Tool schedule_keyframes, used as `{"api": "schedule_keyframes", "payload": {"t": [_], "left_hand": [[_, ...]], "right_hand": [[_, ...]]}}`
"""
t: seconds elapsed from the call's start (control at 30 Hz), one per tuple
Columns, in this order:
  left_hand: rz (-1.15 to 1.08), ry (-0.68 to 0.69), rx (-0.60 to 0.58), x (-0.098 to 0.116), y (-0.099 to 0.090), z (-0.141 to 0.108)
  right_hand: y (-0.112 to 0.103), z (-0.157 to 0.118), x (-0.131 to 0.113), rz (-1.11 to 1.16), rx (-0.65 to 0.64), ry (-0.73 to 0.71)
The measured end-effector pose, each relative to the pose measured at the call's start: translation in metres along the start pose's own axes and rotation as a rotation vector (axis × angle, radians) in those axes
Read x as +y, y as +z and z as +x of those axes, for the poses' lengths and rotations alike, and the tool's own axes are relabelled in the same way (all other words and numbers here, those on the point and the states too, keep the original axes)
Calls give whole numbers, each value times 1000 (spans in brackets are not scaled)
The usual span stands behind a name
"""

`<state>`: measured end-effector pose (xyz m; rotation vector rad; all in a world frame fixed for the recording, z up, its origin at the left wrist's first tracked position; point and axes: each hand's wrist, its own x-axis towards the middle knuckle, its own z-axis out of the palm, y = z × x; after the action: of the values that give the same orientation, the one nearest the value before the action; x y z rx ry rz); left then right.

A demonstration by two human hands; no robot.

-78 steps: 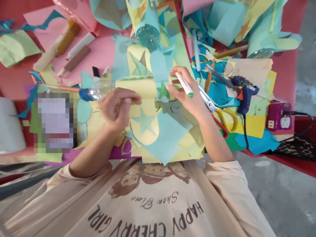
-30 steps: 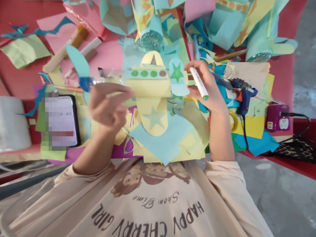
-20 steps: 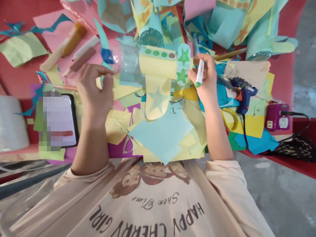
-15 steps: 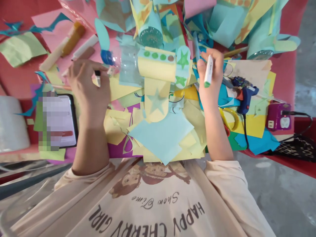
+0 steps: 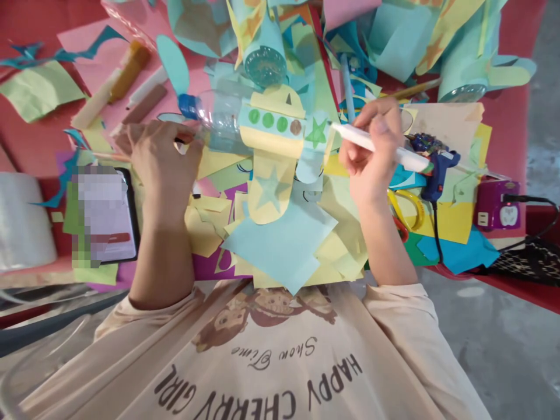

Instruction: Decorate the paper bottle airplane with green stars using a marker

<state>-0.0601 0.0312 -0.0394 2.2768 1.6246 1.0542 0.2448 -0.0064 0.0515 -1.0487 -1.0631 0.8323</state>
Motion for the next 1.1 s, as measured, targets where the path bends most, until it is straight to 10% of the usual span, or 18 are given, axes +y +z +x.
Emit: {"api": "schedule_keyframes", "payload": {"t": [0.17, 0.37, 0.63, 1.1], "left_hand": [[248, -455, -77, 33, -10, 11], [-260, -422, -166, 72, -38, 12], [-848, -285, -213, 97, -18, 2], [-917, -330, -299, 106, -18, 0]], "right_hand": [[2, -8, 2, 159, -229, 95], [6, -16, -3, 236, -431, 346], [12, -28, 9, 248, -545, 516], [13, -27, 18, 220, -613, 475]]}}
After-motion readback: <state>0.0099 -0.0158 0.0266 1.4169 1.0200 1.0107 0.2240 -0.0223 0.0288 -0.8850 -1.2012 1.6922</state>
